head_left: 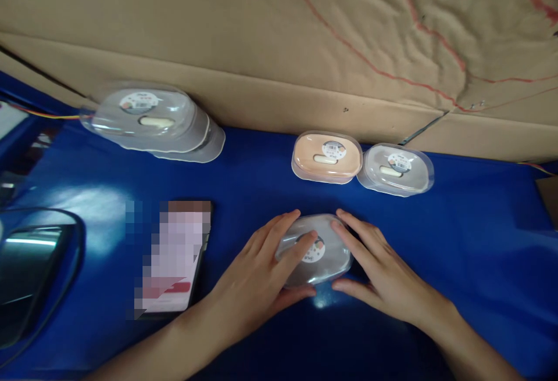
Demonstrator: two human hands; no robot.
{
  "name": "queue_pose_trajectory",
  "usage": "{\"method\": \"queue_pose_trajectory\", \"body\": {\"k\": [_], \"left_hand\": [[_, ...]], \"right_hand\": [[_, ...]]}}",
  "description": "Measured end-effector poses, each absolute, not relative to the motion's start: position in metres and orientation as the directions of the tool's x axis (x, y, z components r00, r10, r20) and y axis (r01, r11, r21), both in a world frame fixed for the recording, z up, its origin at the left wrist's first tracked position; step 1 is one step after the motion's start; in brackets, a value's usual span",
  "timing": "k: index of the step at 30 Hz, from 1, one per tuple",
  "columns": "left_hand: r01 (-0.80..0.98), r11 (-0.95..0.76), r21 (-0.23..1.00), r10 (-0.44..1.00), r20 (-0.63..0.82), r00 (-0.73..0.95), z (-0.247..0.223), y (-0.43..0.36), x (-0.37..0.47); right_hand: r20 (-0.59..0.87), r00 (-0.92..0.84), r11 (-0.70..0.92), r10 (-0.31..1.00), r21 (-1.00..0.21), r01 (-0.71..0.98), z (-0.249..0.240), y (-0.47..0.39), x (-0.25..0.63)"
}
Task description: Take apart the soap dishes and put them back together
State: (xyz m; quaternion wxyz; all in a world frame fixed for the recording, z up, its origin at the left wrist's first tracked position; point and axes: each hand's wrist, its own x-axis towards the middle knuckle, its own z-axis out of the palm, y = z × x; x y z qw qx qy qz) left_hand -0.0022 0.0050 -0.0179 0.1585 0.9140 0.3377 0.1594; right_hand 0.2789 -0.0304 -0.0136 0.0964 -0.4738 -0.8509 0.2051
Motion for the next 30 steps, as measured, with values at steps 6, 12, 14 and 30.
{"method": "queue_pose_trajectory", "body": {"k": [6,12,14,30], "left_hand": [[0.569,-0.771,0.285,0.631,0.225,0.742,-0.014,0.009,-0.002],[0.548,-0.77,0.328,0.626,0.223,0.747,-0.017,0.01,-0.004],[0.551,-0.762,0.341,0.632,0.204,0.747,-0.017,0.009,-0.005],[0.523,-0.73,0.439,0.65,0.212,0.729,-0.023,0.016,-0.006]], "right_hand": [[0.021,-0.547,0.512,0.837,-0.384,0.768,-0.017,-0.029,0.277],[0.063,-0.56,0.544,0.826,-0.352,0.762,-0.021,-0.027,0.277],[0.071,-0.561,0.547,0.825,-0.352,0.76,-0.022,-0.027,0.277],[0.103,-0.537,0.529,0.837,-0.401,0.748,-0.023,-0.025,0.276]]}}
